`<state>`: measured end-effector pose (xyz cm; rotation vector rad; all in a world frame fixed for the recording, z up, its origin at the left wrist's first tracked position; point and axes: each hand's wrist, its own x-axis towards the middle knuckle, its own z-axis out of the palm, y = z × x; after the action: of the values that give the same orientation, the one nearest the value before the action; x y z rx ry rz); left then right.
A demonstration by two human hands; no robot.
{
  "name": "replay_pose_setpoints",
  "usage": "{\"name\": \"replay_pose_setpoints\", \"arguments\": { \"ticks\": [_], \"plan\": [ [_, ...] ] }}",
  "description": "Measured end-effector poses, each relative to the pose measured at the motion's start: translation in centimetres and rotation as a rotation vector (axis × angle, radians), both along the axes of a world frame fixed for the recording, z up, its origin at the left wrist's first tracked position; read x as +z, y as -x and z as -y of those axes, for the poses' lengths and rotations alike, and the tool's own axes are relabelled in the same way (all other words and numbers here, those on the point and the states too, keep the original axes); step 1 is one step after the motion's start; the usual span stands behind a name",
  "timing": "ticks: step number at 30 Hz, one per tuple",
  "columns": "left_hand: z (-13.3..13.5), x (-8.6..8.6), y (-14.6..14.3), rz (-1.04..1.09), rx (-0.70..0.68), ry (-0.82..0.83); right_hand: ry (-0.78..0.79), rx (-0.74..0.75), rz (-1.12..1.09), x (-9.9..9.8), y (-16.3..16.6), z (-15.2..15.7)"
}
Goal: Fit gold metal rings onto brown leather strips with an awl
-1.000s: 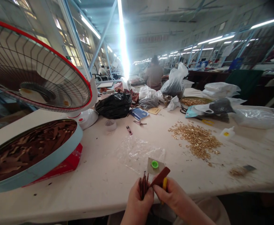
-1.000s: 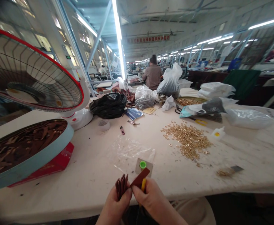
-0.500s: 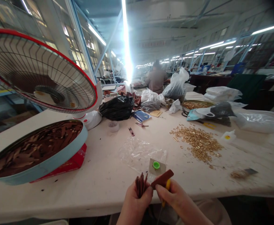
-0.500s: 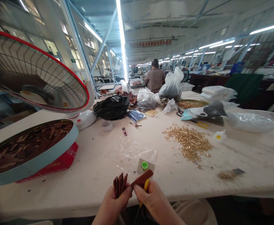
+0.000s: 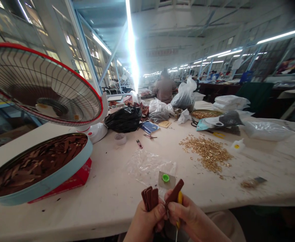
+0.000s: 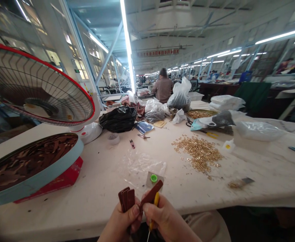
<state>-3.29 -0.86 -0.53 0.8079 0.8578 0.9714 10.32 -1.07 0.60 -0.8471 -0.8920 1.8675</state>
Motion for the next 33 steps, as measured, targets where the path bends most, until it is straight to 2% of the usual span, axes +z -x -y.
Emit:
{"name": "replay_pose_setpoints", "arguments": {
  "ticks": [3, 8, 13, 16, 22, 26, 29, 31, 33],
  "plan": [
    [-0.2, 0.0, -0.3, -0.048, 0.04, -0.018, -0.021, -0.034, 0.036, -0.2, 0.1, -0.1],
    [-0.9, 0.3, -0.3, -0.365, 0.18, -0.239, -0.152, -0.227, 0.359, -0.2, 0.2, -0.7],
    [-1.0, -0.9, -0.3, -0.46, 0.249, -0.332, -0.18, -0.122, 0.408, -0.2, 0.2, -1.2],
    [-1.1, -1.7, -0.2, -0.472, 0.231, -0.354, -0.187, -0.152, 0.413, -0.2, 0.4, -1.5],
    [-1.6, -1.8, 0.3, -0.346, 0.287, -0.218, -0.115, -0.073, 0.397, -0.5, 0.4, -2.0],
    [-1.6, -1.7, 0.2, -0.302, 0.299, -0.102, -0.157, -0.097, 0.417, -0.7, 0.8, -2.6],
    [-1.5, -1.5, 0.4, -0.304, 0.278, -0.053, -0.173, -0.05, 0.449, -1.0, 1.5, -3.1],
    [-1.7, -1.5, 1.3, -0.301, 0.296, 0.006, -0.158, -0.012, 0.403, -1.3, 1.6, -3.3],
    [-2.1, -1.7, 3.2, -0.322, 0.371, 0.073, -0.13, -0.045, 0.349, -1.9, 1.1, -3.3]
  ]
}}
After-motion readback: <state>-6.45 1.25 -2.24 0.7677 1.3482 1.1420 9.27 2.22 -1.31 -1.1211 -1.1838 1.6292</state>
